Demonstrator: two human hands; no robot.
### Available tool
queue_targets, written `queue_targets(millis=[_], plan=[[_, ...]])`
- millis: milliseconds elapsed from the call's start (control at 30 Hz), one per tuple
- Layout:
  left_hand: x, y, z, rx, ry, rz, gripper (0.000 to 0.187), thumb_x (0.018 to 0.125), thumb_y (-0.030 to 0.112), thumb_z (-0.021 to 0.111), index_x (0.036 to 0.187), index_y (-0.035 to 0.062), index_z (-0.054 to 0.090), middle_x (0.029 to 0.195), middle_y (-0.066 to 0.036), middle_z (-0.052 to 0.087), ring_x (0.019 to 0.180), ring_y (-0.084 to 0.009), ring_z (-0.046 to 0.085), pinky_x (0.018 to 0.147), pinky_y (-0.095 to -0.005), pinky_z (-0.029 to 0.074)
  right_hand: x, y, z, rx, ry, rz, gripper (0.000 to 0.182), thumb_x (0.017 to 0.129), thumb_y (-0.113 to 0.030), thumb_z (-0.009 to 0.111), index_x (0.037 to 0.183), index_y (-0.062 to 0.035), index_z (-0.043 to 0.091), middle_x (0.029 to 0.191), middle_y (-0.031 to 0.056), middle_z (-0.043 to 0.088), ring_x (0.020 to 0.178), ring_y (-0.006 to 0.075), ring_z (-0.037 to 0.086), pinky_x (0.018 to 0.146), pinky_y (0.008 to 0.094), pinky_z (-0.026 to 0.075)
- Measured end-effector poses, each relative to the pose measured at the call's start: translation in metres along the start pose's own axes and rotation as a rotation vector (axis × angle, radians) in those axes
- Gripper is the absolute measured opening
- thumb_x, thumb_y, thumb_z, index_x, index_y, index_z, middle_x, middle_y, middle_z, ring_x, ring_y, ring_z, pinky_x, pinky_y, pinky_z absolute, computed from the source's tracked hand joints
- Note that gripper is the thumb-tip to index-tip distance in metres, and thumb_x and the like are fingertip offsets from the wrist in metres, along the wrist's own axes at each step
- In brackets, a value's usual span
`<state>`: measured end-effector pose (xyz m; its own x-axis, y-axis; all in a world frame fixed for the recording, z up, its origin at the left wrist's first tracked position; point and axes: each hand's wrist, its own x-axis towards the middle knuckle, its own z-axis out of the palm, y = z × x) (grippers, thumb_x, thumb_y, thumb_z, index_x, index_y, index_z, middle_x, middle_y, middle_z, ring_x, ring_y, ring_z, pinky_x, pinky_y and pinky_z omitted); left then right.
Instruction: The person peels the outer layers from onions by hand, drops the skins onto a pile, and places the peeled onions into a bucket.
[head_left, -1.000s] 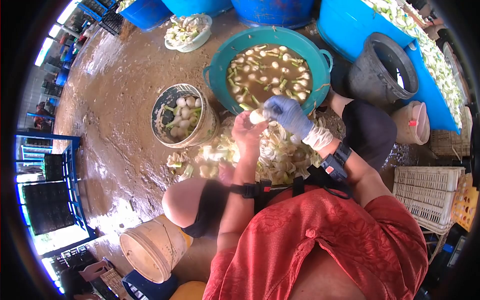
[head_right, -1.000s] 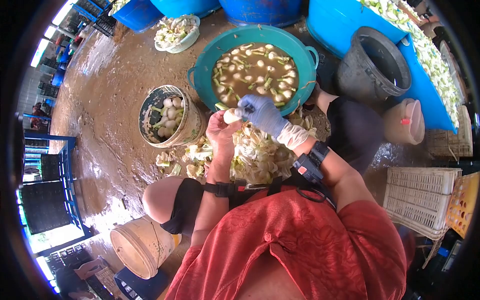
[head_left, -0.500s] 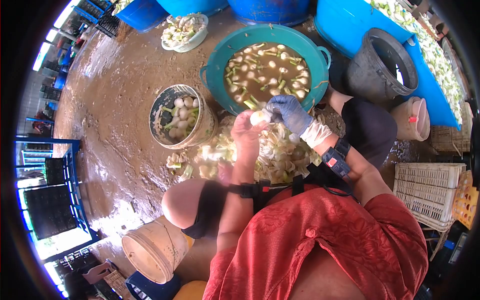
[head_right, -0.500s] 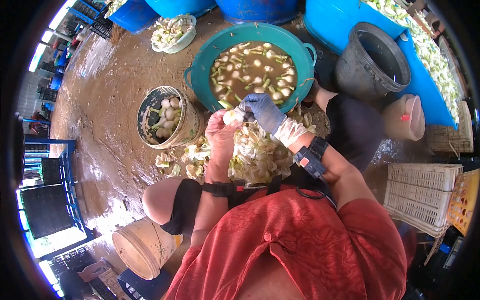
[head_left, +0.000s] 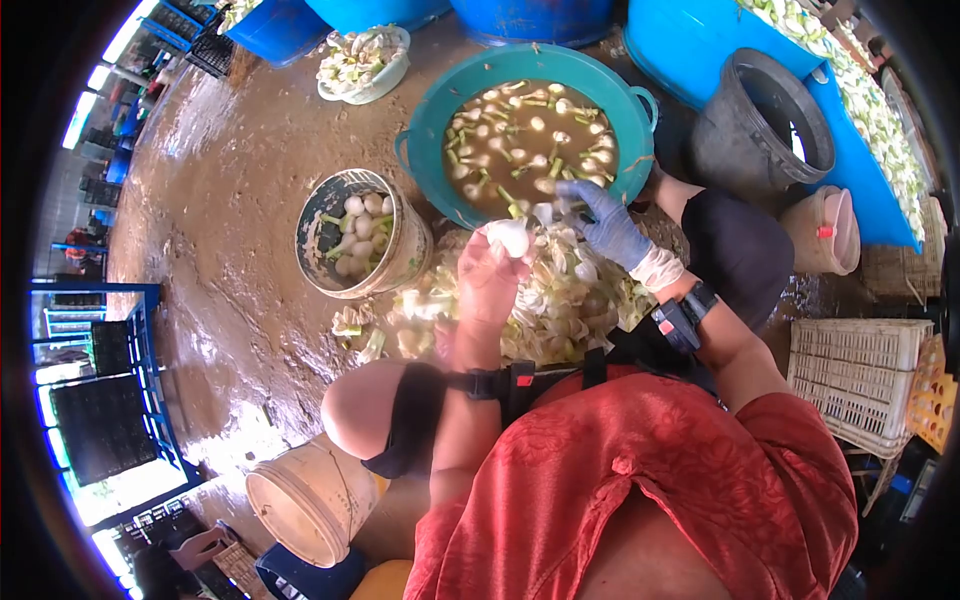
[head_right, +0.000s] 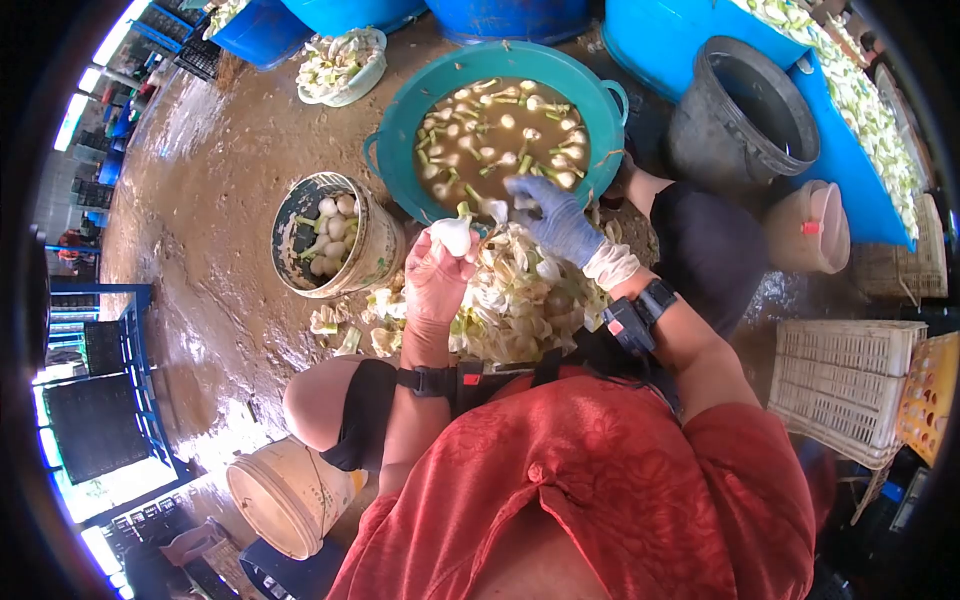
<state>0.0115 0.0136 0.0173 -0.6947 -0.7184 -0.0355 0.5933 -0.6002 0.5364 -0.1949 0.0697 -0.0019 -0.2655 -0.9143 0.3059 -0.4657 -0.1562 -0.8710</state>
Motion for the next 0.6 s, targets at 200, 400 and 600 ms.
queue_targets(millis=[200, 400, 600], plan=[[0.004, -0.001, 0.015, 0.043, 0.149, -0.098, 0.036, 0.084, 0.020, 0.062, 0.112, -0.0007, 0.053, 0.087, -0.009, 0.061, 0.068, -0.0164, 0.056, 0.053, -0.0226, 0.040, 0.026, -0.038, -0.008, -0.463, -0.278, -0.464, 0.041, 0.077, -0.037, 0.066, 0.110, -0.0125, 0.061, 0.106, 0.0081, 0.058, 0.110, 0.0254, 0.050, 0.097, 0.0437, 0.031], [0.002, -0.008, 0.007, 0.530, 0.145, -0.155, 0.043, 0.083, 0.020, 0.058, 0.118, -0.0038, 0.050, 0.084, -0.002, 0.056, 0.067, -0.0070, 0.052, 0.050, -0.0173, 0.037, 0.023, -0.037, -0.002, -0.492, -0.532, -0.366, 0.022, 0.073, -0.028, 0.066, 0.086, -0.0103, 0.065, 0.084, 0.0059, 0.061, 0.088, 0.0257, 0.055, 0.086, 0.0445, 0.037], [0.000, -0.010, 0.009, 0.618, 0.179, -0.199, 0.045, 0.080, 0.021, 0.060, 0.118, -0.0016, 0.052, 0.090, -0.002, 0.059, 0.073, -0.0066, 0.054, 0.058, -0.0167, 0.042, 0.009, -0.028, 0.007, -0.364, -0.453, -0.253, 0.017, 0.073, -0.020, 0.063, 0.080, -0.0053, 0.062, 0.073, 0.0141, 0.058, 0.072, 0.0351, 0.057, 0.067, 0.0436, 0.045]])
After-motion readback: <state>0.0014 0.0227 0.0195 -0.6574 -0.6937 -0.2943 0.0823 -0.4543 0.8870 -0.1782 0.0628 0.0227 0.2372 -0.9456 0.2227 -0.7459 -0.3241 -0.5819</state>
